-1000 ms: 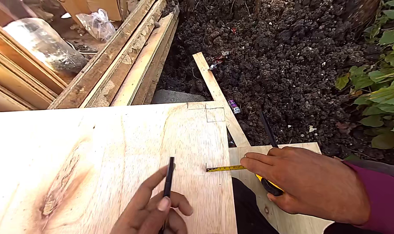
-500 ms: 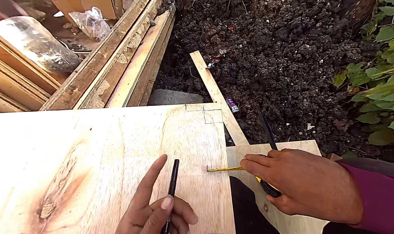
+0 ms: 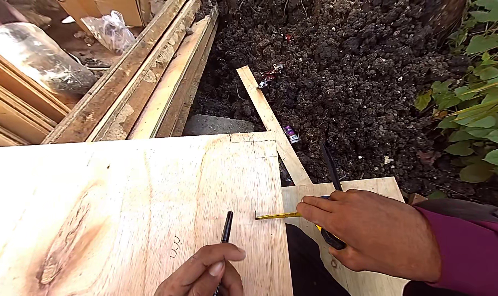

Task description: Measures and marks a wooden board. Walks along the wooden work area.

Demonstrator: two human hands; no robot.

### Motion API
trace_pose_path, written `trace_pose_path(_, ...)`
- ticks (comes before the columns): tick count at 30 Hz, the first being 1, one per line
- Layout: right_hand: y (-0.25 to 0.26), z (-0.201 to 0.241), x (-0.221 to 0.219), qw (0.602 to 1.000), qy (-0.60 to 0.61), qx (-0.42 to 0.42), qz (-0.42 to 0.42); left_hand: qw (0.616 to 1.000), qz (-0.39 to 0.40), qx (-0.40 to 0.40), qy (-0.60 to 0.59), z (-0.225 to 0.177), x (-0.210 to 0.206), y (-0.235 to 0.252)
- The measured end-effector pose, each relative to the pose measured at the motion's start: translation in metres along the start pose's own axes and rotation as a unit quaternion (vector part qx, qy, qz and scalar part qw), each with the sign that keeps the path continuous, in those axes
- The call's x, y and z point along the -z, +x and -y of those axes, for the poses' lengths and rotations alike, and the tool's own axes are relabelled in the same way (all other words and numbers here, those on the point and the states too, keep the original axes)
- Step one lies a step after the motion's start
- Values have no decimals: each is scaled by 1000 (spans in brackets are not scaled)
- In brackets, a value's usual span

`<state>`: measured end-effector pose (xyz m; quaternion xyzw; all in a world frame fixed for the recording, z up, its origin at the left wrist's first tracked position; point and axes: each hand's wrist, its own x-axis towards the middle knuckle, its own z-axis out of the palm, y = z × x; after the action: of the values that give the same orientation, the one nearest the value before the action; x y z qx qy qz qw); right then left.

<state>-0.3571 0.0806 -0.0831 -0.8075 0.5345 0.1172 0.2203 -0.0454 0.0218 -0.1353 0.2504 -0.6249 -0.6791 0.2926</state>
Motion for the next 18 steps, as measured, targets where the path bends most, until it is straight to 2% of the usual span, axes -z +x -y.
trace_pose_path(9,1,0,-2,1000,-5,0,8,995,28,-16,-99,7,6,1)
trace_pose_path(18,1,1,0,1000,-5,-1,6,992,38,-42,-110,3,7,-1)
